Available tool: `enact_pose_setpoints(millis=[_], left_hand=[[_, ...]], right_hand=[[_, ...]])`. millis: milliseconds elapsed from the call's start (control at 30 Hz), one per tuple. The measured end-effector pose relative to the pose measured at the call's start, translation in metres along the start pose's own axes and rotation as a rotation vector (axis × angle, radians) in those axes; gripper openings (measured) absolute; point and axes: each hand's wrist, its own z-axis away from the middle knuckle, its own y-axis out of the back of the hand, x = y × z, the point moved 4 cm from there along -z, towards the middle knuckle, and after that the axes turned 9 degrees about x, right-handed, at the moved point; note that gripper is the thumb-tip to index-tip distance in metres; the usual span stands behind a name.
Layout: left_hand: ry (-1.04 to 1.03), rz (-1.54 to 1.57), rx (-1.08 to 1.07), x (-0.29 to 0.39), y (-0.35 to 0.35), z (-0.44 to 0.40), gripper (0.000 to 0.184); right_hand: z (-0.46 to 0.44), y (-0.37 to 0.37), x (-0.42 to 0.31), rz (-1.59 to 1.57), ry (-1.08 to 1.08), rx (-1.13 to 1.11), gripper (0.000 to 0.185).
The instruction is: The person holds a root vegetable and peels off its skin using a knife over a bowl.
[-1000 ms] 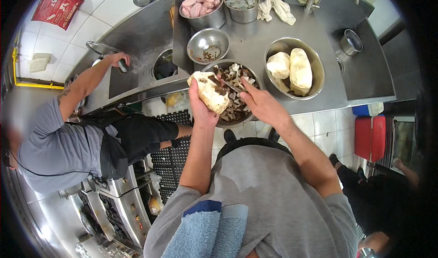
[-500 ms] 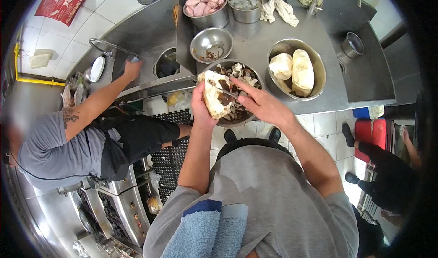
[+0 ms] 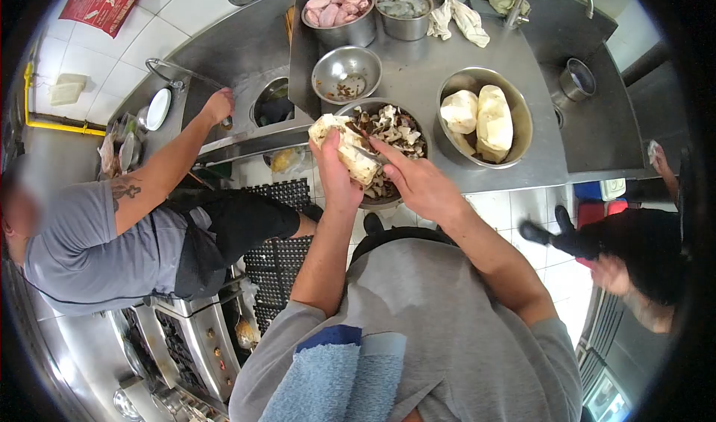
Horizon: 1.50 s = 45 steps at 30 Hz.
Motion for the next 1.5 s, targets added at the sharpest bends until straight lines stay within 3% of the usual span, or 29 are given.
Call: enact_pose_setpoints(millis=[233,367,467,567,700,767,867,967,1133,1333,1500], left_hand=[[-0.198,-0.176,0.051,0.000,-0.006,0.009,0.039],[-0.147,-0.120,0.091,-0.006,-0.007,0.010,0.041],[0.193,0.144,-0.090,-0.018,0.003,0.000,0.040],[0.215,0.200,-0.209,-0.010,-0.002,-0.001,0.044],[0.269,0.227,-0.288,-0.009,0.001,-0.002,0.041],[0.219,0.093,-0.134,-0.011,0.004,-0.005,0.042],[0.174,0.001,-0.057,-0.012,0.007,-0.010,0.040],[0.153,-0.004,-0.064,-0.012,0.007,-0.010,0.038],[0.060,-0.056,-0.037,-0.006,0.004,-0.004,0.038],[-0.017,-0.096,0.104,0.002,-0.003,0.009,0.055],[-0.078,-0.093,0.071,0.000,0.001,0.009,0.060]], right_hand=[[-0.012,-0.007,0.004,-0.078,-0.053,0.147,0.031],[-0.019,-0.018,0.027,-0.262,-0.008,0.248,0.028],[-0.013,-0.010,0.026,-0.851,-0.653,0.003,0.030],[-0.010,-0.013,0.055,-0.894,-0.605,-0.114,0.036],[-0.005,-0.002,0.046,-0.348,-0.320,-0.009,0.047],[-0.001,0.003,0.042,-0.162,-0.154,0.042,0.050],[0.002,0.011,0.023,-0.052,-0.139,-0.037,0.050],[0.002,0.002,0.030,-0.038,0.031,0.061,0.048],[0.002,0.009,0.020,-0.090,0.016,-0.020,0.044],[0.002,0.008,0.019,-0.122,0.060,0.017,0.042],[0.003,0.005,0.020,-0.094,0.048,0.024,0.041]])
